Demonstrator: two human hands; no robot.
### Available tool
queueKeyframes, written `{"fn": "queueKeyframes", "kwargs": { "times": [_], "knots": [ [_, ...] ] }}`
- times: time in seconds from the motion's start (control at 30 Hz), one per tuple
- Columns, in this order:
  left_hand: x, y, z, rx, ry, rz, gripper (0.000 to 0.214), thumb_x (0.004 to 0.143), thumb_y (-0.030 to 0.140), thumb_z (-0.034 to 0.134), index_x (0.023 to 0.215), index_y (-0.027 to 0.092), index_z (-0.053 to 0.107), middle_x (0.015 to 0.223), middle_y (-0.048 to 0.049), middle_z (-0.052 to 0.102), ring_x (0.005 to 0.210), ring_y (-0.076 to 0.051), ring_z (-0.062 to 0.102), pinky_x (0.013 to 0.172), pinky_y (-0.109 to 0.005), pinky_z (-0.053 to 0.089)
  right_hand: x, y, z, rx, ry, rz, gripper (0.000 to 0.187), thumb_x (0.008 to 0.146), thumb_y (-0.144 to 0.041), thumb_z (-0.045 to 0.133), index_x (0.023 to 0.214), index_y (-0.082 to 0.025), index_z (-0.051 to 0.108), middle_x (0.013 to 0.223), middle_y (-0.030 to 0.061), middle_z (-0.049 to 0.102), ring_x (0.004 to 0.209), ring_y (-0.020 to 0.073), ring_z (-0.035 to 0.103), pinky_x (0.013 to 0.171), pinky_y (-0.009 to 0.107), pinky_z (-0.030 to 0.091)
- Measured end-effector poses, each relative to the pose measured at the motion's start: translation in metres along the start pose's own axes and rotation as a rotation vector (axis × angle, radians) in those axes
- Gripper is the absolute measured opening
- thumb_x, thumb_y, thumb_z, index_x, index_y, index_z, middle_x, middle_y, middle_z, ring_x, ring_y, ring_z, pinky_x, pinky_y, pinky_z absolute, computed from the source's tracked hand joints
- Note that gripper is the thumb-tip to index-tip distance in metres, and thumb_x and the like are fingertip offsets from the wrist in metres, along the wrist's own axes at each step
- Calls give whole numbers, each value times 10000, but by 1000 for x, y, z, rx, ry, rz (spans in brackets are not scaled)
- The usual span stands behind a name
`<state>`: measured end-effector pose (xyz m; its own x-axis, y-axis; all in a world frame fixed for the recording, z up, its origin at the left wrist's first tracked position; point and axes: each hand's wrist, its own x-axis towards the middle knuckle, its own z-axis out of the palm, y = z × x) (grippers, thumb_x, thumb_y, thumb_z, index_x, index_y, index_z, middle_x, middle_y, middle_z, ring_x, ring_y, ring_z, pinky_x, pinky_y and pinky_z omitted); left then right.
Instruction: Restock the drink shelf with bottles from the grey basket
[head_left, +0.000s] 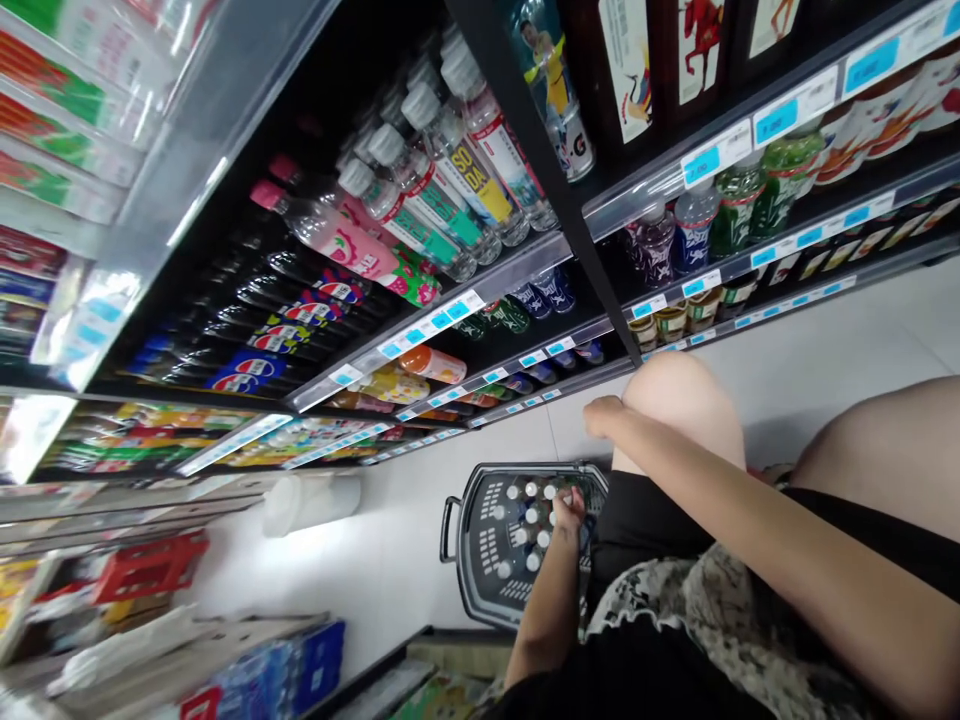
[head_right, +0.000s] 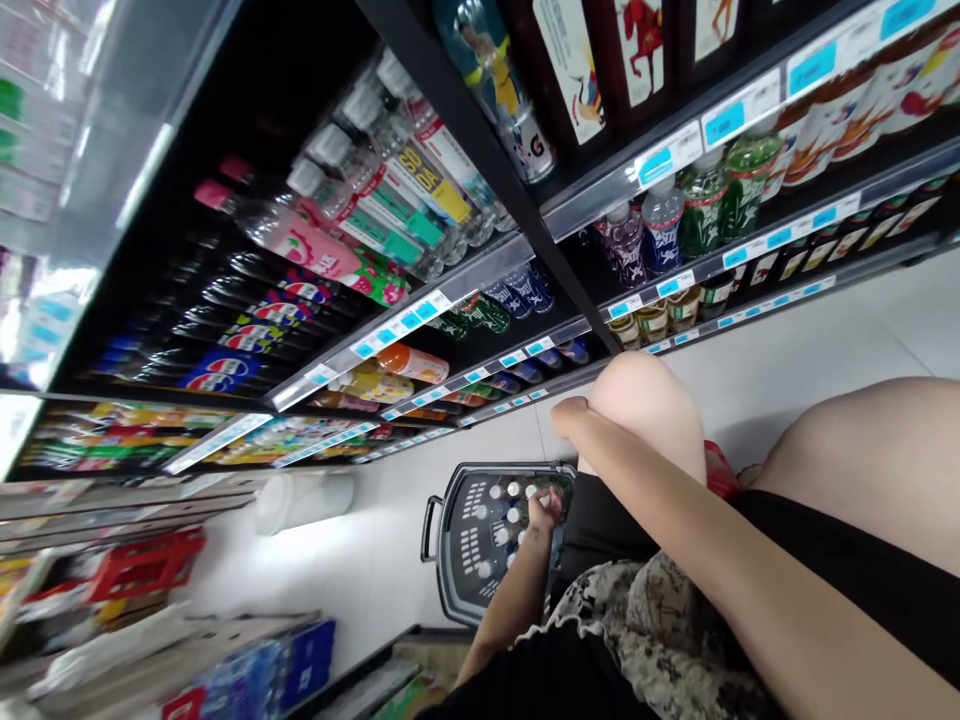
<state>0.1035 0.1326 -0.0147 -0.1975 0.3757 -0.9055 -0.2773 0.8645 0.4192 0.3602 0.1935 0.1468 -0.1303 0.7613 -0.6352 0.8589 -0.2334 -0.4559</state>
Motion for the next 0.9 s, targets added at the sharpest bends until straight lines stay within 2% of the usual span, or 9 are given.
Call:
{"fn": "queueKeyframes", "kwargs": {
  "times": [0.13, 0.27, 0.4, 0.53, 0.6, 0.7, 0.77, 0.8, 0.9],
  "knots": [
    [-34, 17, -17, -111, 30, 25, 192, 699, 30, 505, 824, 175, 485, 792, -46, 577, 607, -100, 588, 513, -158, 434, -4, 7, 0, -15, -1, -28, 408, 884, -127, 576, 1266, -64, 704, 1241, 249, 677, 1174, 347, 655, 964, 415, 540],
    [-88, 41, -25, -123, -48, 30, 240, 597, 74, 529, 816, 174, 516, 874, -77, 644, 652, -117, 615, 575, -195, 493, -10, 10, -1, 16, 32, -49, 406, 880, -146, 594, 1266, -87, 707, 1277, 236, 663, 1194, 353, 637, 951, 405, 542],
    [-160, 69, -15, -51, -262, 48, 258, 605, 133, 526, 855, 162, 581, 1055, -157, 666, 803, -158, 652, 640, -234, 528, -20, 10, -5, 56, 77, -90, 375, 877, -156, 616, 1233, -95, 717, 1263, 227, 672, 1175, 352, 642, 929, 400, 544],
    [-237, 96, 8, 135, -414, 203, 214, 630, 202, 536, 834, 176, 594, 1126, -162, 648, 978, -204, 640, 710, -274, 525, -29, 10, -9, 67, 116, -128, 345, 857, -112, 627, 1189, -102, 722, 1249, 219, 677, 1156, 345, 650, 919, 391, 539],
    [-270, 106, 19, 171, -464, 266, 244, 620, 220, 551, 853, 182, 613, 1137, -148, 647, 953, -196, 624, 707, -282, 516, -31, 12, -9, 68, 137, -158, 450, 820, -115, 693, 1270, -142, 677, 1297, 185, 660, 1187, 328, 637, 948, 371, 524],
    [-309, 113, 34, 163, -549, 303, 273, 601, 232, 569, 861, 181, 635, 1165, -144, 640, 866, -160, 593, 667, -266, 495, -32, 16, -8, 108, 169, -281, 916, 676, -250, 899, 1491, -232, 481, 1424, 133, 585, 1275, 313, 580, 1017, 345, 479],
    [-329, 114, 43, 170, -599, 344, 271, 590, 237, 574, 846, 182, 645, 1167, -142, 640, 807, -146, 565, 628, -266, 471, -32, 19, -8, 177, 286, -412, 1179, 568, -385, 970, 1566, -265, 354, 1498, 123, 514, 1339, 314, 521, 1065, 344, 437],
    [-337, 114, 47, 185, -620, 379, 269, 587, 243, 577, 841, 186, 647, 1164, -139, 642, 786, -145, 553, 612, -271, 458, -33, 20, -8, 224, 383, -476, 1201, 561, -443, 966, 1570, -265, 339, 1516, 122, 492, 1356, 311, 500, 1079, 346, 419],
    [-351, 113, 60, 288, -670, 505, 342, 607, 300, 595, 927, 202, 666, 1167, -138, 648, 763, -164, 542, 591, -302, 431, -37, 23, -12, 336, 636, -586, 889, 676, -495, 887, 1432, -233, 500, 1431, 104, 563, 1287, 284, 538, 1046, 337, 414]
  ]
}}
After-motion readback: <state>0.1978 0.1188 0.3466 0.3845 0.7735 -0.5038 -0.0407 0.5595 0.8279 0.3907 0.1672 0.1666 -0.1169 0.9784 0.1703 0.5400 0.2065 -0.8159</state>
